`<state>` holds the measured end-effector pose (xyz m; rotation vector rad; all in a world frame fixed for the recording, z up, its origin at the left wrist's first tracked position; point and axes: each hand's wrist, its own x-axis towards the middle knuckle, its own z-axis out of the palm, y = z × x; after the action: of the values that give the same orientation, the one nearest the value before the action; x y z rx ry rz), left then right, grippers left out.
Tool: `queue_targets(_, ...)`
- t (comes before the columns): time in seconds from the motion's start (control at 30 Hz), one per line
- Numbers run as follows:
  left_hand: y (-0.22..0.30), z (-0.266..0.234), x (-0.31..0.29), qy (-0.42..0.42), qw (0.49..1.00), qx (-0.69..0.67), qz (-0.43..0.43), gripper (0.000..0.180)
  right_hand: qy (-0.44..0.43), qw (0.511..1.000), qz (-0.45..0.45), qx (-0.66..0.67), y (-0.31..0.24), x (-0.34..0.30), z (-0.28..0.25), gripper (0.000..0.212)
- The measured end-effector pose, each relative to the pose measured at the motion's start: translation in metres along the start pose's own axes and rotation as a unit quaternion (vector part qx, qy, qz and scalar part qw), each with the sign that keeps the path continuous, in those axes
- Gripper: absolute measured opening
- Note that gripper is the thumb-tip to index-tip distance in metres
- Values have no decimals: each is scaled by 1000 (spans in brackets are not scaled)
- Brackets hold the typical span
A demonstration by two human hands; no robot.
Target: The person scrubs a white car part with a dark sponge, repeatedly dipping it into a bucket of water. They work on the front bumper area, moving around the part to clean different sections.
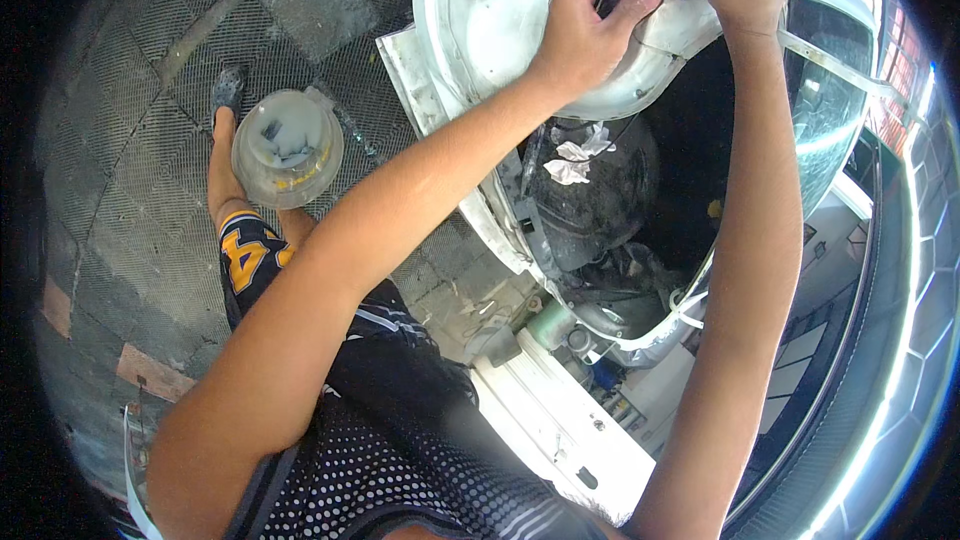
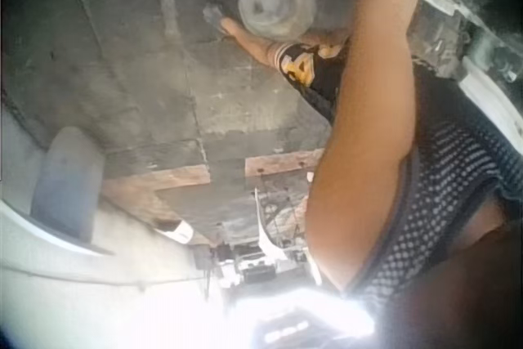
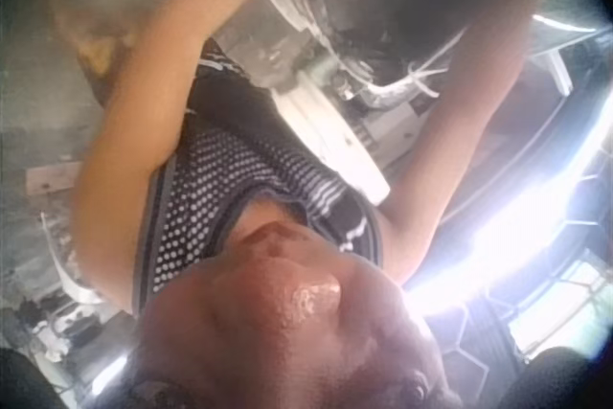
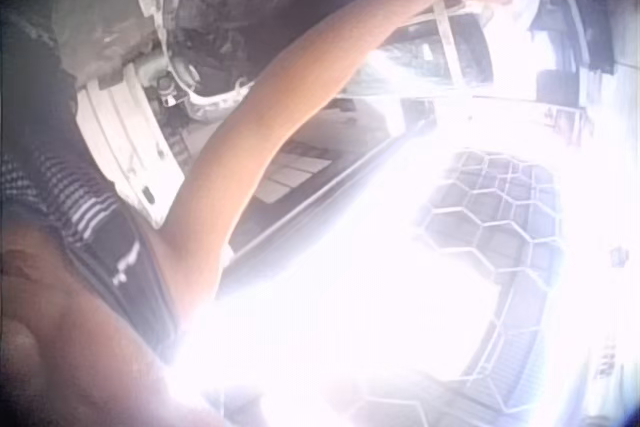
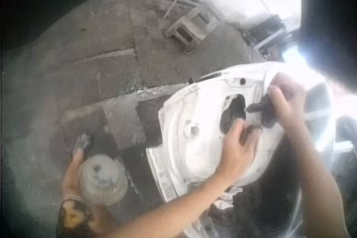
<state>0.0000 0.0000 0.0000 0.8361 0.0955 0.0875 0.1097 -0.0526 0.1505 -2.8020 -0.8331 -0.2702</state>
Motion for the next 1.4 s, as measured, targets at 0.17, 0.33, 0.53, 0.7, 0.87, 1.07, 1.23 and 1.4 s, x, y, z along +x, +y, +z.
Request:
queue_targets(0.17,3,-15,31,-71,975,-162,135,21,29,999,-11,-22,-2,3,3,17)
queue_targets(0.33,2,-26,58,-62,974,-193,-103,16,11,999,40,29,-3,0,4,17)
queue_targets(0.53,12,24,-21,91,994,23,58,26,18,1000,17,19,2,-1,3,15)
queue_targets(0.7,-4,8,2,120,981,9,150,33,42,998,39,27,-15,-2,8,15)
queue_targets(0.87,1,-8,16,16,960,103,260,29,29,999,-14,-20,-7,3,4,17)
queue_targets(1.07,31,-19,20,-85,988,-124,39,18,23,1000,3,10,0,1,3,17)
queue_targets(1.23,2,-43,42,-41,996,-75,-25,19,24,999,10,-19,3,0,0,17)
queue_targets(1.4,12,19,26,39,986,-153,-43,21,-2,998,-23,-55,52,-10,-21,33)
